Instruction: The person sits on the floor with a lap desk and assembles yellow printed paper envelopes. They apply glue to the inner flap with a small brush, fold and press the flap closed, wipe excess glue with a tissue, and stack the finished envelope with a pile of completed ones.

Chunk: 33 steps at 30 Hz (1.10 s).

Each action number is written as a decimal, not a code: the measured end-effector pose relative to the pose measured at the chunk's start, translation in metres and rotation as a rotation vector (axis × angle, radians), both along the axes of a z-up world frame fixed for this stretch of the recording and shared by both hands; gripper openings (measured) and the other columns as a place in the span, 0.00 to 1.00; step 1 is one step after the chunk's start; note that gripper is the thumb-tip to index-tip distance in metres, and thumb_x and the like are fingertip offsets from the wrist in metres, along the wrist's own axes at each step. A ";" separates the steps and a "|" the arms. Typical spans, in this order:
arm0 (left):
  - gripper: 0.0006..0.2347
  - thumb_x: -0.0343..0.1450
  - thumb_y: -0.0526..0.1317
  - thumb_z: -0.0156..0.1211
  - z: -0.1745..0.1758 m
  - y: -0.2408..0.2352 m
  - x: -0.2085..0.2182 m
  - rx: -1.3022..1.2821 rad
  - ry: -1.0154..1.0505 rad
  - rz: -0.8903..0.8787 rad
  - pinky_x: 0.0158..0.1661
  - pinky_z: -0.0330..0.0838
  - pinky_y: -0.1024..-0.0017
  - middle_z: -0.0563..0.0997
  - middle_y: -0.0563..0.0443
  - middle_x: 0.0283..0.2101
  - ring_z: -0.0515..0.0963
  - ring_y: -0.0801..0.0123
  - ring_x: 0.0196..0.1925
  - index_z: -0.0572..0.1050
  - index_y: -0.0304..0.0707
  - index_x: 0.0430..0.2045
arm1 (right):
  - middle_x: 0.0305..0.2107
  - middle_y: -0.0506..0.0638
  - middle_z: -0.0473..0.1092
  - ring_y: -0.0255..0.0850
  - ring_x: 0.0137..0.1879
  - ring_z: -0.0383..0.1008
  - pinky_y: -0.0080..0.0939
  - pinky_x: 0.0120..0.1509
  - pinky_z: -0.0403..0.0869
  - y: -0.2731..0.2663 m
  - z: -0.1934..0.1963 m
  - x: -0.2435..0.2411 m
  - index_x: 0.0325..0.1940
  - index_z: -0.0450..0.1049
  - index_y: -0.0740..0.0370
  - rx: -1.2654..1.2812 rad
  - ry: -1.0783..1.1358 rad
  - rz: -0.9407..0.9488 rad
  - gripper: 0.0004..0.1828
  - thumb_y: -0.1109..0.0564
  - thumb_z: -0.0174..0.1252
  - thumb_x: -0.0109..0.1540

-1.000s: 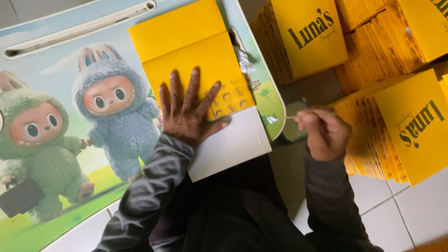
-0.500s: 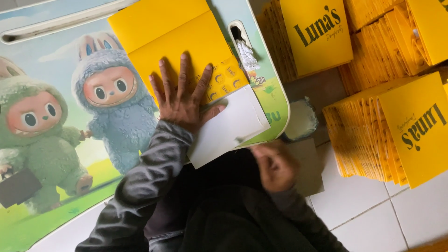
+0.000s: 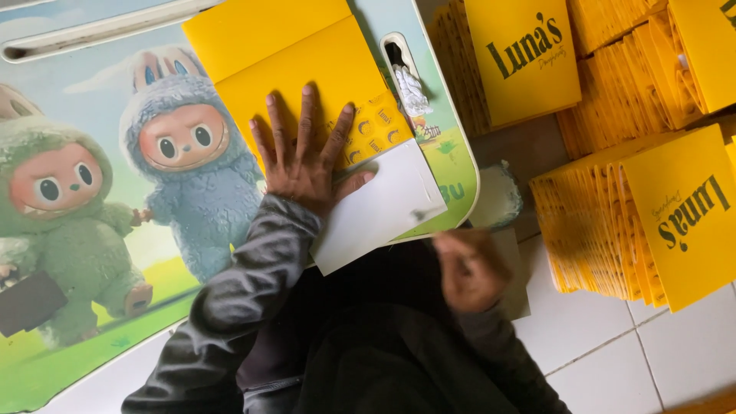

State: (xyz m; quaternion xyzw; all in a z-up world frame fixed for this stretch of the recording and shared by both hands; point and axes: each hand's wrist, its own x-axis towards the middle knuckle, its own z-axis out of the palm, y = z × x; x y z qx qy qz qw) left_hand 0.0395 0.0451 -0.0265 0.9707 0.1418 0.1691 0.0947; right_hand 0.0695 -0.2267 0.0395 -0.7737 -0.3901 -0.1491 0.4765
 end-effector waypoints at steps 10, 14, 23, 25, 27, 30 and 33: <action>0.40 0.73 0.79 0.35 -0.002 0.000 0.000 0.025 -0.036 0.006 0.66 0.19 0.29 0.34 0.43 0.77 0.26 0.37 0.74 0.55 0.64 0.78 | 0.36 0.50 0.76 0.34 0.31 0.67 0.33 0.34 0.65 0.011 0.024 0.025 0.45 0.77 0.63 -0.082 0.022 -0.028 0.14 0.76 0.60 0.60; 0.40 0.73 0.80 0.35 -0.005 0.000 0.000 0.017 -0.021 0.004 0.66 0.19 0.28 0.33 0.44 0.77 0.26 0.36 0.74 0.55 0.64 0.78 | 0.37 0.52 0.75 0.40 0.39 0.71 0.36 0.44 0.72 0.016 0.029 0.036 0.46 0.77 0.67 -0.167 0.053 0.031 0.13 0.76 0.63 0.60; 0.40 0.73 0.80 0.35 -0.005 0.001 0.000 0.018 -0.014 -0.003 0.65 0.18 0.28 0.33 0.43 0.77 0.25 0.36 0.74 0.53 0.64 0.78 | 0.36 0.53 0.76 0.36 0.32 0.70 0.32 0.37 0.69 -0.007 0.035 0.029 0.45 0.77 0.67 -0.218 0.046 0.034 0.14 0.77 0.64 0.59; 0.41 0.73 0.81 0.33 -0.009 0.001 0.000 0.058 -0.011 0.009 0.66 0.16 0.29 0.30 0.44 0.77 0.23 0.38 0.74 0.52 0.65 0.79 | 0.35 0.51 0.76 0.35 0.32 0.70 0.32 0.36 0.71 -0.010 0.016 0.028 0.46 0.76 0.64 -0.193 0.028 0.065 0.15 0.75 0.63 0.59; 0.42 0.73 0.82 0.31 -0.013 0.002 0.001 0.100 -0.004 0.026 0.66 0.15 0.30 0.27 0.45 0.78 0.20 0.39 0.75 0.50 0.66 0.80 | 0.34 0.50 0.76 0.34 0.32 0.71 0.32 0.35 0.72 -0.002 0.009 0.016 0.47 0.76 0.62 -0.166 0.015 0.102 0.15 0.73 0.62 0.60; 0.43 0.72 0.84 0.27 -0.017 0.002 0.002 0.161 0.008 0.051 0.66 0.15 0.29 0.25 0.44 0.78 0.21 0.36 0.75 0.47 0.68 0.80 | 0.31 0.46 0.76 0.34 0.31 0.71 0.34 0.37 0.72 0.023 0.013 -0.019 0.43 0.77 0.60 -0.163 0.051 0.122 0.15 0.73 0.63 0.56; 0.42 0.72 0.83 0.30 -0.013 0.001 0.003 0.096 -0.006 0.035 0.66 0.19 0.25 0.28 0.43 0.77 0.23 0.33 0.74 0.49 0.68 0.79 | 0.34 0.49 0.77 0.38 0.36 0.75 0.36 0.42 0.76 0.043 0.015 -0.049 0.46 0.76 0.63 -0.113 0.162 0.271 0.17 0.74 0.62 0.55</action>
